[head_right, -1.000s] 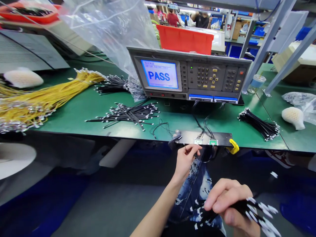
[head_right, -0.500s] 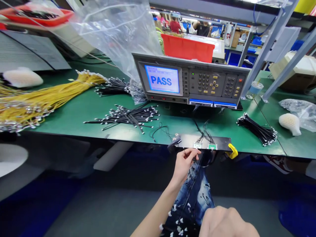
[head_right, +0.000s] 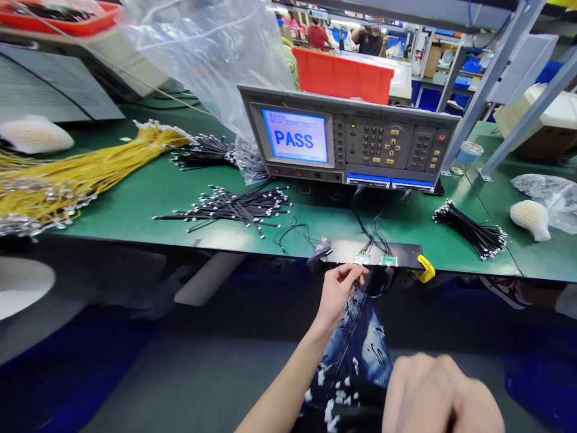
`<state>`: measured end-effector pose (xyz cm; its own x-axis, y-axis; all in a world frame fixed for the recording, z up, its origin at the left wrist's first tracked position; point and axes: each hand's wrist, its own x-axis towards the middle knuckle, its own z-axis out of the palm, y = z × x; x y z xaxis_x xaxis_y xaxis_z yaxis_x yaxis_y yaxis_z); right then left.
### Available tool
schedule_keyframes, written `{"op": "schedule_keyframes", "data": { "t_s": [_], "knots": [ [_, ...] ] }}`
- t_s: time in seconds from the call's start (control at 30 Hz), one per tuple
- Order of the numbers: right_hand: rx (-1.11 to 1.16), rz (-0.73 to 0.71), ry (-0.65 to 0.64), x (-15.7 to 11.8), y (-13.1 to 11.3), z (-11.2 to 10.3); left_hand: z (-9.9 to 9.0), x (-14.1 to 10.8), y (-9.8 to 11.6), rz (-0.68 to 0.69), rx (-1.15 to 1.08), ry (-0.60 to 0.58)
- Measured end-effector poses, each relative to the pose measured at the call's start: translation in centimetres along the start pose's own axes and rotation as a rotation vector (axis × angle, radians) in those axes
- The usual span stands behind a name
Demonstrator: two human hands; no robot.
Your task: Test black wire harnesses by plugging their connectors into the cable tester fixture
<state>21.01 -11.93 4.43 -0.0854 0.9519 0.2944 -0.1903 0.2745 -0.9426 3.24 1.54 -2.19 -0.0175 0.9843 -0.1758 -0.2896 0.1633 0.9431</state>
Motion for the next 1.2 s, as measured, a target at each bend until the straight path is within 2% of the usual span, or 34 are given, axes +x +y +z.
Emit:
{"op": "schedule_keyframes", "data": {
  "t_s": [0.13,0.27,0.43,0.57,0.97,1.2],
  "knots": [
    [0.091,-0.171,0.120,2.3,1.2,0.0,0.1,0.0,0.2,0.008,0.018,0.016],
    [0.159,-0.025,0.299,2.9,3.4,-1.0,0.2,0.0,0.2,0.000,0.024,0.015],
    [0.151,0.130,0.422,3.0,6.0,-2.5,0.3,0.0,0.0,-0.004,0.020,0.027],
    [0.122,0.198,0.491,3.8,7.2,-2.4,0.5,0.0,-0.1,-0.013,-0.005,0.037],
    [0.023,0.284,0.609,7.7,10.4,-0.4,1.0,0.0,-0.2,-0.029,-0.037,0.076],
    [0.046,0.333,0.528,8.6,11.4,0.6,-0.1,0.3,-0.5,-0.008,0.036,0.022]
  ]
}}
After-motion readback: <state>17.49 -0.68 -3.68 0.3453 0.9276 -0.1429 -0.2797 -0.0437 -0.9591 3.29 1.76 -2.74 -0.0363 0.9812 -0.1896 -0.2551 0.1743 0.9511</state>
